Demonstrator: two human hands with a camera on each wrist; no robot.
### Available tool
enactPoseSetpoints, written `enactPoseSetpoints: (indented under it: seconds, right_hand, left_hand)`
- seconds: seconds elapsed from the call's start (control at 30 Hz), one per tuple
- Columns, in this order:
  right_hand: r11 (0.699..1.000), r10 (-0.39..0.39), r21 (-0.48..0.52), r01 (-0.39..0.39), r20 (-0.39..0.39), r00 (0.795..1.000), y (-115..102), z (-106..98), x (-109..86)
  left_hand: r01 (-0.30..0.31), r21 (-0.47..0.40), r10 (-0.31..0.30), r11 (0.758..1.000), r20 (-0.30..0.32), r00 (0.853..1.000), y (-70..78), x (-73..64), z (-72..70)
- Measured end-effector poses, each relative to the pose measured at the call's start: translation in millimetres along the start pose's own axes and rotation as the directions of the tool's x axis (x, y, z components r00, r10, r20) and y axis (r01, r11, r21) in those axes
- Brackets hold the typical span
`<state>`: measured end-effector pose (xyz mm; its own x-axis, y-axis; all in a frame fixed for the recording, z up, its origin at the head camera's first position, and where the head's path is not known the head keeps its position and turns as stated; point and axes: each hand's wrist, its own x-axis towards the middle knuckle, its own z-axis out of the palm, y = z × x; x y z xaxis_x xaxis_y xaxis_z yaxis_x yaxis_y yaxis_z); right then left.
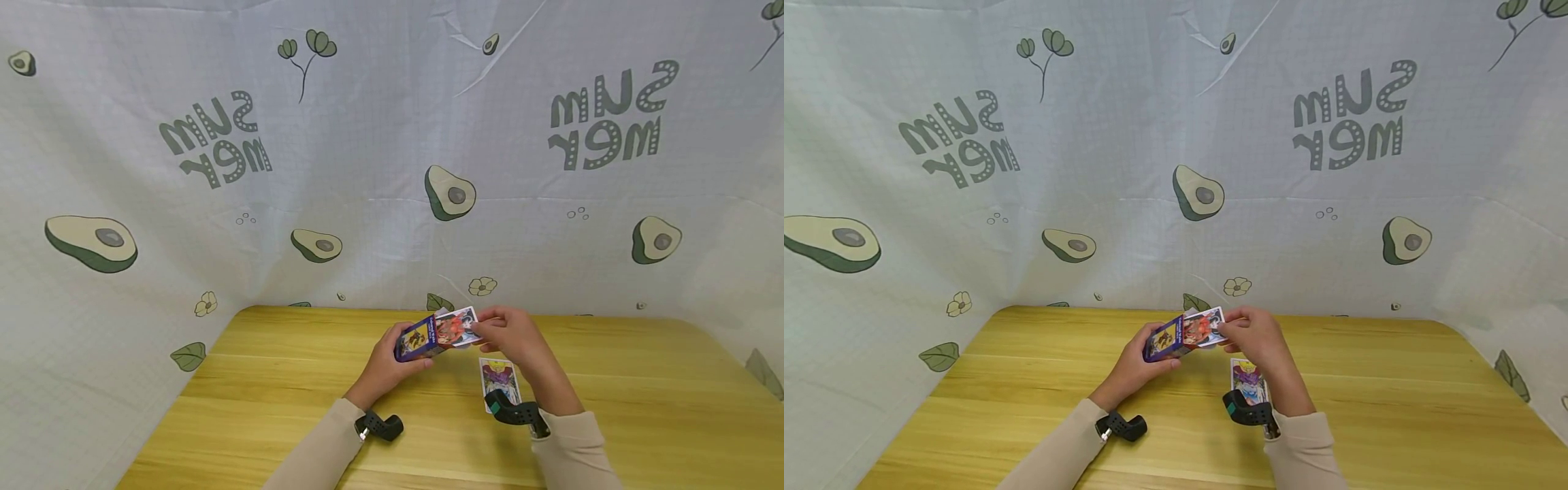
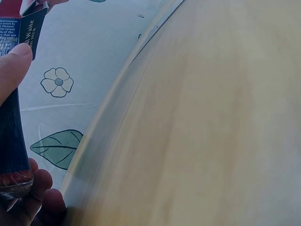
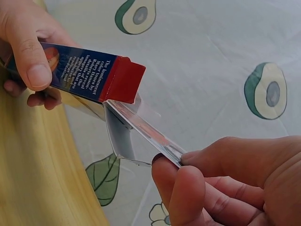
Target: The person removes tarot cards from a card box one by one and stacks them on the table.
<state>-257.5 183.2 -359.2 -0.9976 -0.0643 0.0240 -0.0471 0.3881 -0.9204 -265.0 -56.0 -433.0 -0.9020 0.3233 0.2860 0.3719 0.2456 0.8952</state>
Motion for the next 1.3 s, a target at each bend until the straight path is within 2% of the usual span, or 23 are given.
enactPoseSetpoints:
  seconds: [0.77,0.83,1.03,1.3]
  right_hand:
    - [0.999,0.017,-0.027,-0.018,-0.033,0.999,2,-12,-2.5]
    - [0.999,0.022,-0.030,-0.023,-0.039,0.999,2,-12,-2.5]
    - [0.999,0.021,-0.043,-0.023,-0.051,0.998,4,-17,-3.3]
    - [0.999,0.020,-0.033,-0.021,-0.050,0.999,5,-21,-4.6]
  left_hand:
    - [-0.016,-0.004,0.016,1.000,-0.003,1.000,-3.9,0.8,0.6]
    - [-0.017,-0.004,0.017,1.000,-0.004,1.000,-8.6,2.1,1.6]
    - [-0.012,0.007,0.012,1.000,-0.022,1.000,-38.7,10.6,7.4]
    - [-0.012,0.005,0.012,1.000,-0.021,1.000,-40.4,11.6,7.0]
